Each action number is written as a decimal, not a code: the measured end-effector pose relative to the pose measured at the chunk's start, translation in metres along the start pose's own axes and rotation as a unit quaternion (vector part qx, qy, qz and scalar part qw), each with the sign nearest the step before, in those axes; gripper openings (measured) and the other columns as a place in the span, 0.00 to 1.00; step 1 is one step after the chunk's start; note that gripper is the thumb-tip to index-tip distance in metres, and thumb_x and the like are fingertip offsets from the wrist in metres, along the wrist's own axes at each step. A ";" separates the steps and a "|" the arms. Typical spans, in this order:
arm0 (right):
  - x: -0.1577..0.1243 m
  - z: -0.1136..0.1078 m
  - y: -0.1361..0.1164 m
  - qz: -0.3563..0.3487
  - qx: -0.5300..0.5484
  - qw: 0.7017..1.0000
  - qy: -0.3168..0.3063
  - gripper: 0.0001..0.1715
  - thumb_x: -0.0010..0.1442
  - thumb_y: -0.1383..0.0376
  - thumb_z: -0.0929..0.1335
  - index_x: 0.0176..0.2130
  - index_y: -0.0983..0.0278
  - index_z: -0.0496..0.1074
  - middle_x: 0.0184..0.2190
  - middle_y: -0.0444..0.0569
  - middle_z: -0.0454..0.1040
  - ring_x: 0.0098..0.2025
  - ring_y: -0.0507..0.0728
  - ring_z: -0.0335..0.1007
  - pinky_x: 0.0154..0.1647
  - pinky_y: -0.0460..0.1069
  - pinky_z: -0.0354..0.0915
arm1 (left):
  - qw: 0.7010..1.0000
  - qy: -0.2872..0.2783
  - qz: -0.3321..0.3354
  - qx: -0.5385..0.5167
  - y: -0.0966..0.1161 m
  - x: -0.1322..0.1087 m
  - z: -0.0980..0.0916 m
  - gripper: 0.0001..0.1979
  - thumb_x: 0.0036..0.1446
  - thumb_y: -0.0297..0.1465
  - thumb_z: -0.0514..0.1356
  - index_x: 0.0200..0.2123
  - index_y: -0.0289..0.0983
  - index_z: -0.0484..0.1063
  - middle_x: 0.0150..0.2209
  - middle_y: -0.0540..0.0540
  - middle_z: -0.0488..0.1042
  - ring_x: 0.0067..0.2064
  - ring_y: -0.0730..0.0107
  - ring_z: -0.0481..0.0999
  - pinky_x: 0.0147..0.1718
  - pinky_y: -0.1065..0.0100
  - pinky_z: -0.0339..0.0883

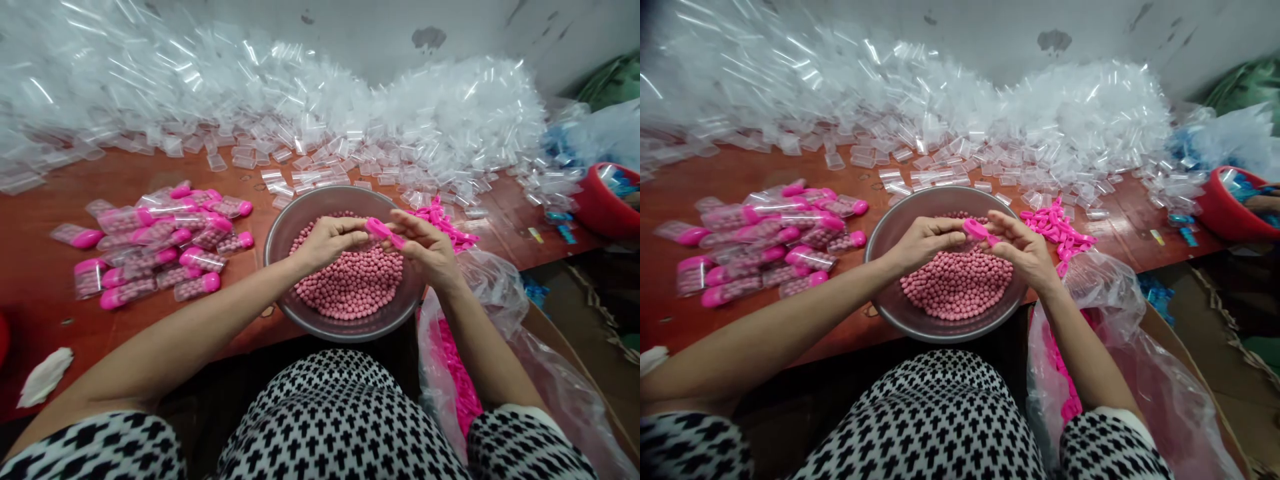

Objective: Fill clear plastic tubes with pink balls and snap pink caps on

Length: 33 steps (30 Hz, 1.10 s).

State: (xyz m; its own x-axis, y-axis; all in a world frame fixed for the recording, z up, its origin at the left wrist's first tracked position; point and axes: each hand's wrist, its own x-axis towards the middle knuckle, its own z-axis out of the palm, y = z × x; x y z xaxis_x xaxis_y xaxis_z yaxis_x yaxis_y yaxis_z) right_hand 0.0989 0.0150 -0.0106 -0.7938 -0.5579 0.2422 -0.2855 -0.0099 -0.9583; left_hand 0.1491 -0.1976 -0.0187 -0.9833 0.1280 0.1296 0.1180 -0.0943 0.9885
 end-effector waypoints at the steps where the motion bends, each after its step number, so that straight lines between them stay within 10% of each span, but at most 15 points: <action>1: -0.003 -0.002 -0.001 0.039 0.071 0.997 0.018 0.29 0.51 0.50 0.77 0.50 0.55 0.75 0.45 0.48 0.80 0.41 0.57 0.77 0.46 0.56 0.73 | 0.999 0.015 -0.021 -0.034 0.001 0.001 0.000 0.20 0.50 0.41 0.69 0.42 0.34 0.82 0.43 0.42 0.82 0.43 0.60 0.79 0.44 0.64 0.72; 8: 0.001 -0.002 -0.007 0.133 0.165 0.975 0.071 0.26 0.40 0.50 0.81 0.37 0.59 0.79 0.29 0.45 0.80 0.29 0.54 0.76 0.36 0.51 0.75 | 0.986 0.039 -0.091 -0.131 0.001 0.002 0.000 0.24 0.39 0.40 0.76 0.39 0.33 0.83 0.37 0.43 0.81 0.36 0.68 0.78 0.40 0.64 0.74; 12: 0.016 0.001 -0.011 0.156 0.168 0.972 0.045 0.29 0.42 0.43 0.78 0.36 0.59 0.78 0.39 0.48 0.81 0.38 0.57 0.78 0.39 0.52 0.77 | 0.987 0.016 -0.096 -0.124 0.001 0.001 0.000 0.25 0.39 0.42 0.76 0.39 0.32 0.83 0.34 0.43 0.81 0.35 0.67 0.78 0.41 0.63 0.74; 20: 0.030 0.015 -0.024 0.328 0.227 0.913 -0.082 0.22 0.47 0.50 0.76 0.36 0.62 0.77 0.36 0.49 0.81 0.39 0.59 0.77 0.40 0.56 0.77 | 0.999 -0.019 0.037 0.006 -0.002 0.000 0.000 0.23 0.49 0.45 0.70 0.41 0.33 0.83 0.41 0.40 0.83 0.48 0.52 0.80 0.48 0.60 0.73; 33: 0.039 0.034 -0.009 0.314 0.270 0.910 -0.007 0.12 0.44 0.60 0.76 0.30 0.62 0.77 0.25 0.44 0.79 0.30 0.56 0.75 0.45 0.56 0.76 | 0.988 0.041 0.092 0.113 -0.006 -0.002 -0.002 0.12 0.55 0.30 0.63 0.42 0.37 0.83 0.42 0.46 0.84 0.46 0.59 0.82 0.49 0.66 0.71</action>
State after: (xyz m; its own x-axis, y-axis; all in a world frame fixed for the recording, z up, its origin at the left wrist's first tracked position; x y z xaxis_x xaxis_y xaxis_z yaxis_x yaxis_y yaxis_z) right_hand 0.0884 -0.0348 0.0020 -0.7010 -0.6052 -0.3773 0.5310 -0.0898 -0.8426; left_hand 0.1497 -0.1990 -0.0254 -0.9489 0.0484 0.3117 0.3153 0.1162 0.9419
